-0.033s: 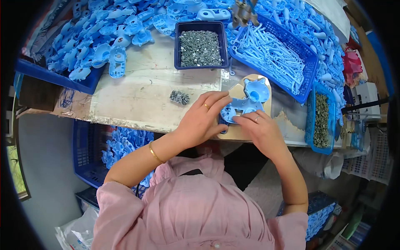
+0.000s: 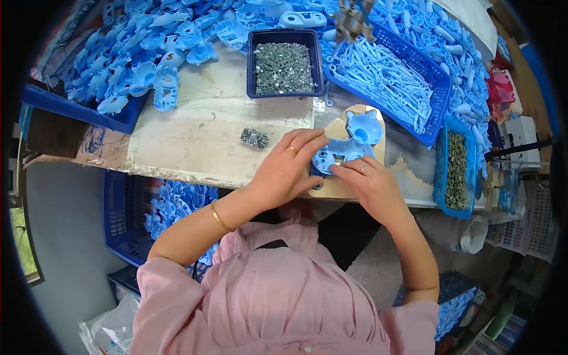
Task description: Assembling plastic toy parts by inserting small components using a specialized power tool at an industrial workbench.
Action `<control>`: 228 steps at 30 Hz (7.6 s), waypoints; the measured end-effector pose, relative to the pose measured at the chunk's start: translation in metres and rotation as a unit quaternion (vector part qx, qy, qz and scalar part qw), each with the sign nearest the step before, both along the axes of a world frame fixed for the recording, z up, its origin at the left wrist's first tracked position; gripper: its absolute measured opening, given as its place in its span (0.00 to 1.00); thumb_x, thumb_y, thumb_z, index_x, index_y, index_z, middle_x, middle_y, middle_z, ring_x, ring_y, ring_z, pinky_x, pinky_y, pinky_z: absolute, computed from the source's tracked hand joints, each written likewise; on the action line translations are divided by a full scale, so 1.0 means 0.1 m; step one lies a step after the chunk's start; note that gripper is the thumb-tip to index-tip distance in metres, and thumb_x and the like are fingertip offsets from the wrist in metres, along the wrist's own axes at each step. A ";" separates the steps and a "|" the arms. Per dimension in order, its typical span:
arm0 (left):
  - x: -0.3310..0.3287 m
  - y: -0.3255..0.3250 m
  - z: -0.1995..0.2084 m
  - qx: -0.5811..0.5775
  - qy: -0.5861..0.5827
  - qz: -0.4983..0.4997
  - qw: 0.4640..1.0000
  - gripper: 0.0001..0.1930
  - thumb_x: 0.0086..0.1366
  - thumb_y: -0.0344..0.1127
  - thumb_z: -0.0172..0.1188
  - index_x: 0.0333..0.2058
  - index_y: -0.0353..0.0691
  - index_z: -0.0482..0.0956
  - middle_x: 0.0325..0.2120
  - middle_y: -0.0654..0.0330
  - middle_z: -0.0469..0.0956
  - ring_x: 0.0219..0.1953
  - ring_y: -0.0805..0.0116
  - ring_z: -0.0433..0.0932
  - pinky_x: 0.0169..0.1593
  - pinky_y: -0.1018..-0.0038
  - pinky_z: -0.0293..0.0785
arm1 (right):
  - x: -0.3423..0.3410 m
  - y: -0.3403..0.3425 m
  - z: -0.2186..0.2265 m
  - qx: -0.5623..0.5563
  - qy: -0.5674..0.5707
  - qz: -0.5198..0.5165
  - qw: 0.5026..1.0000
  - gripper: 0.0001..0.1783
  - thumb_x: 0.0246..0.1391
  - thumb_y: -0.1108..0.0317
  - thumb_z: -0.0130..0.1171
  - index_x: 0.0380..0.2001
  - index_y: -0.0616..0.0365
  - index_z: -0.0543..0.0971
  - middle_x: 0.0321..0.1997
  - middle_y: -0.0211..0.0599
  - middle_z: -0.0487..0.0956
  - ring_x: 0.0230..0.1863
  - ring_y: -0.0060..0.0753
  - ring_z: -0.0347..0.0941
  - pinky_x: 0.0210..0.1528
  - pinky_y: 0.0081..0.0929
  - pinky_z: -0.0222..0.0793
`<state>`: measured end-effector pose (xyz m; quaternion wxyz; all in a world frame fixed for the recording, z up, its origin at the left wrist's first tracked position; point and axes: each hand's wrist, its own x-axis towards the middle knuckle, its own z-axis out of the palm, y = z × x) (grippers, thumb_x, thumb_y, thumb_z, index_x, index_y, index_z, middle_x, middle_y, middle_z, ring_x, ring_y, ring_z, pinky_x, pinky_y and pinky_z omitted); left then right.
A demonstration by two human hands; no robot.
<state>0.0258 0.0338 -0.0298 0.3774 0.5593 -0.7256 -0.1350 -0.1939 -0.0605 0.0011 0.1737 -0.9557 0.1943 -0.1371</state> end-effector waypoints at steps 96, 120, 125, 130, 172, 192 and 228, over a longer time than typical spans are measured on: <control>-0.72 -0.47 0.32 0.245 0.275 -0.110 0.923 0.13 0.72 0.42 0.55 0.41 0.38 0.67 0.23 0.54 0.80 0.26 0.59 0.82 0.31 0.67 0.73 | -0.50 -0.31 0.38 0.473 -0.181 -0.196 0.840 0.07 0.60 0.70 0.65 0.37 0.63 0.82 0.29 0.27 0.81 0.29 0.15 0.75 0.32 0.18 0.71; -0.21 -0.28 0.27 0.020 -0.049 0.018 0.998 0.27 0.50 0.41 0.74 0.47 0.41 0.76 0.39 0.57 0.78 0.43 0.52 0.73 0.47 0.60 0.70 | -0.30 -0.30 0.08 0.409 -0.116 -0.196 0.884 0.13 0.55 0.71 0.68 0.42 0.61 0.79 0.35 0.25 0.79 0.35 0.12 0.71 0.34 0.15 0.64; -0.14 -0.29 0.12 0.014 -0.066 0.053 0.996 0.25 0.50 0.38 0.73 0.47 0.41 0.76 0.40 0.57 0.76 0.41 0.52 0.73 0.46 0.61 0.70 | -0.16 -0.38 -0.06 0.426 -0.102 -0.213 0.873 0.12 0.53 0.73 0.68 0.40 0.62 0.79 0.34 0.27 0.80 0.33 0.13 0.71 0.35 0.15 0.67; -0.16 -0.34 0.09 0.035 -0.063 0.064 0.995 0.19 0.51 0.35 0.70 0.42 0.42 0.76 0.38 0.58 0.75 0.42 0.54 0.73 0.45 0.61 0.70 | -0.10 -0.40 -0.03 0.405 -0.081 -0.229 0.881 0.11 0.52 0.74 0.68 0.39 0.63 0.79 0.32 0.28 0.80 0.31 0.13 0.72 0.33 0.16 0.68; 1.19 -1.17 0.13 0.094 -0.249 0.150 0.952 0.08 0.50 0.40 0.72 0.26 0.44 0.85 0.31 0.61 0.84 0.39 0.57 0.77 0.45 0.60 0.74 | 1.81 -0.73 1.18 0.259 -0.311 -0.043 0.913 0.32 0.47 0.47 0.76 0.47 0.58 0.78 0.35 0.33 0.81 0.33 0.26 0.76 0.40 0.27 0.73; 0.72 -0.67 0.30 -0.102 -0.227 0.047 0.967 0.12 0.59 0.44 0.67 0.29 0.46 0.74 0.26 0.63 0.76 0.34 0.63 0.77 0.33 0.66 0.75 | 1.40 -0.58 1.04 0.386 -0.360 0.004 0.850 0.13 0.57 0.65 0.68 0.38 0.60 0.77 0.27 0.27 0.77 0.25 0.16 0.73 0.29 0.17 0.69; 0.18 -0.43 0.17 -0.120 -0.037 -0.025 0.992 0.11 0.57 0.43 0.68 0.29 0.44 0.77 0.28 0.64 0.79 0.34 0.61 0.76 0.37 0.64 0.71 | 1.11 -0.26 0.97 0.385 -0.406 -0.013 0.828 0.12 0.54 0.72 0.57 0.40 0.67 0.73 0.18 0.32 0.73 0.18 0.20 0.69 0.24 0.20 0.65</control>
